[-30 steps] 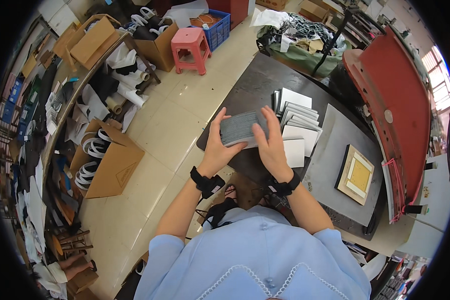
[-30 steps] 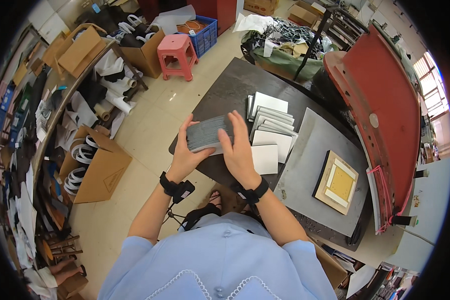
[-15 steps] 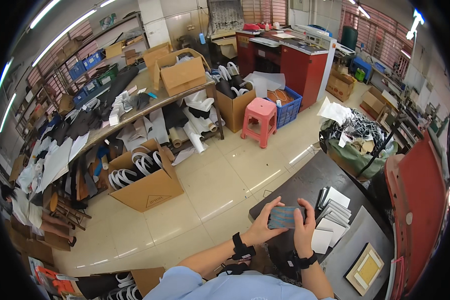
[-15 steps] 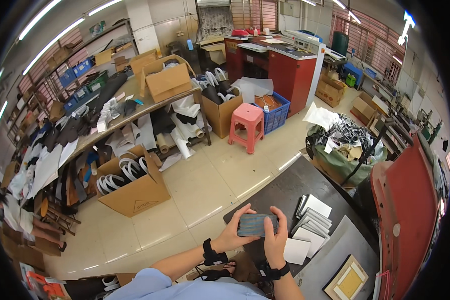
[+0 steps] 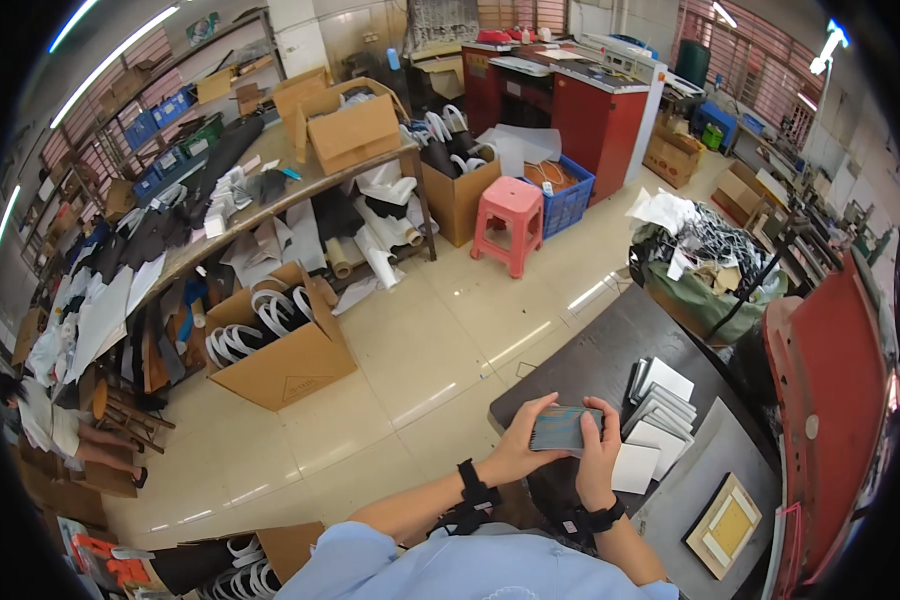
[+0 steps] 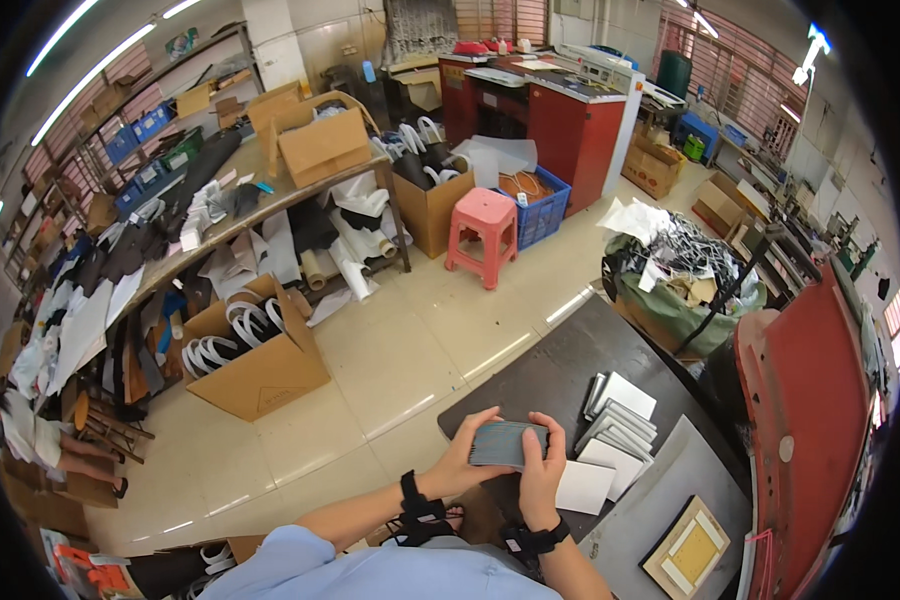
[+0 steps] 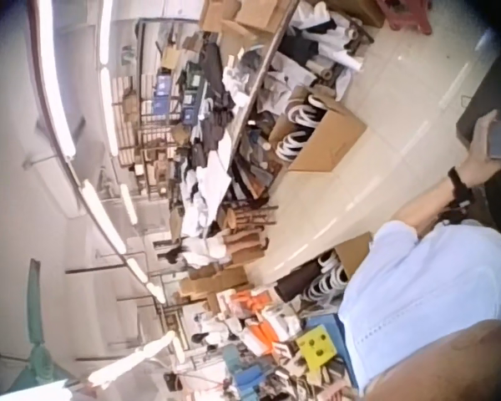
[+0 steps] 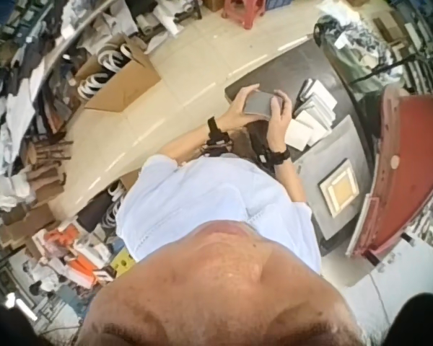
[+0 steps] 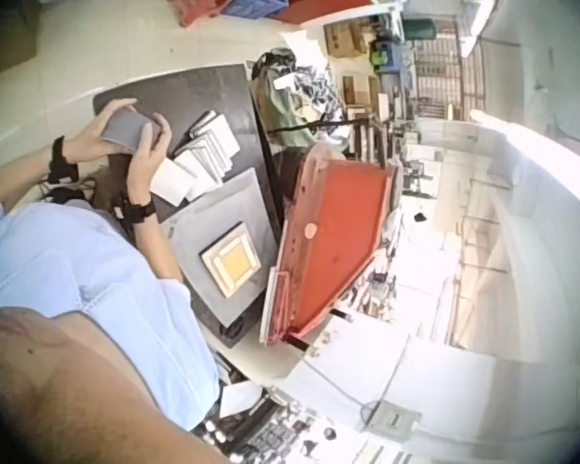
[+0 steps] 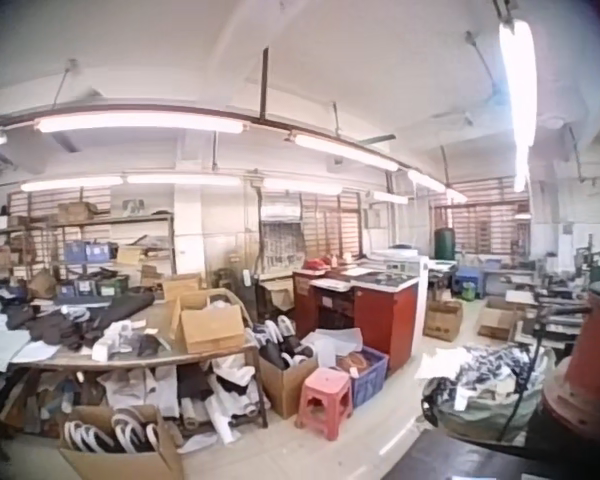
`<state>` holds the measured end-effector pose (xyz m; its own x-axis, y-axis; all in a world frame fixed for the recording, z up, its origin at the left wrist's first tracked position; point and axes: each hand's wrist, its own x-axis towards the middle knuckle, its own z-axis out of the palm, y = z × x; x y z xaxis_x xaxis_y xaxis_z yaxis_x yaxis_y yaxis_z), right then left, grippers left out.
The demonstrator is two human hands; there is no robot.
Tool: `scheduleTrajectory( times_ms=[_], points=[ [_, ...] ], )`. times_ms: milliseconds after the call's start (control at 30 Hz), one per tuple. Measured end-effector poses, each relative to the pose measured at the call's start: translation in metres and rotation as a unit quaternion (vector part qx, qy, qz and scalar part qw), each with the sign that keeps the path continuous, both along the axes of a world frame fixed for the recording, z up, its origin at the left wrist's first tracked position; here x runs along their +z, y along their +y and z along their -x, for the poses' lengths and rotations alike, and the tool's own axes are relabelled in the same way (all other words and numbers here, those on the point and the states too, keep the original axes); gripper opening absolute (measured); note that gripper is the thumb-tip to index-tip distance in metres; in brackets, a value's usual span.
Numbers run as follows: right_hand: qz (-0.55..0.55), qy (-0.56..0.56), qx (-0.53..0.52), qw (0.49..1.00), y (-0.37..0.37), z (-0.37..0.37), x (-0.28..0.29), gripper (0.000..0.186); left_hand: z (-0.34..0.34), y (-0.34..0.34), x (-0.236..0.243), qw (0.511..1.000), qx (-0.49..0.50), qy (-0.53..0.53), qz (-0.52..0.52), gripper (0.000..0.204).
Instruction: Using a manual clicker press to die-cut leather or material pieces for manufacturing.
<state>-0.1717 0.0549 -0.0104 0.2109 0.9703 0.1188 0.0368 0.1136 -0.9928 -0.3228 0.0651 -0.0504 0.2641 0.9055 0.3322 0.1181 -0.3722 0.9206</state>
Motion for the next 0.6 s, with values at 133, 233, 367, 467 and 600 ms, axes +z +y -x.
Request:
scheduleTrajectory(
  times_ms=[133,233,367,467,600],
  points=[
    [0.032,0.050,0.004,0.998,0.007,-0.002,-0.008,0.028,0.000,0.008,-0.004,0.998,0.025,0.032,-0.039,0.096],
    [0.056,0.008,0.034,0.998,0.007,-0.012,-0.013,0.040,0.004,0.011,-0.001,0.997,0.019,0.080,-0.017,0.093],
    [-0.008,-0.006,-0.015,1.000,-0.001,-0.005,0.006,0.047,-0.007,0.005,0.017,0.992,0.016,-0.020,0.126,0.084],
    [-0.074,-0.069,0.011,0.995,-0.017,-0.019,0.024,0.045,-0.010,0.022,0.030,0.953,-0.004,-0.174,0.248,0.084],
    [0.014,-0.087,0.129,0.988,-0.047,-0.042,0.050,0.024,-0.011,0.079,0.043,0.915,-0.026,-0.217,0.340,0.069]
  ],
)
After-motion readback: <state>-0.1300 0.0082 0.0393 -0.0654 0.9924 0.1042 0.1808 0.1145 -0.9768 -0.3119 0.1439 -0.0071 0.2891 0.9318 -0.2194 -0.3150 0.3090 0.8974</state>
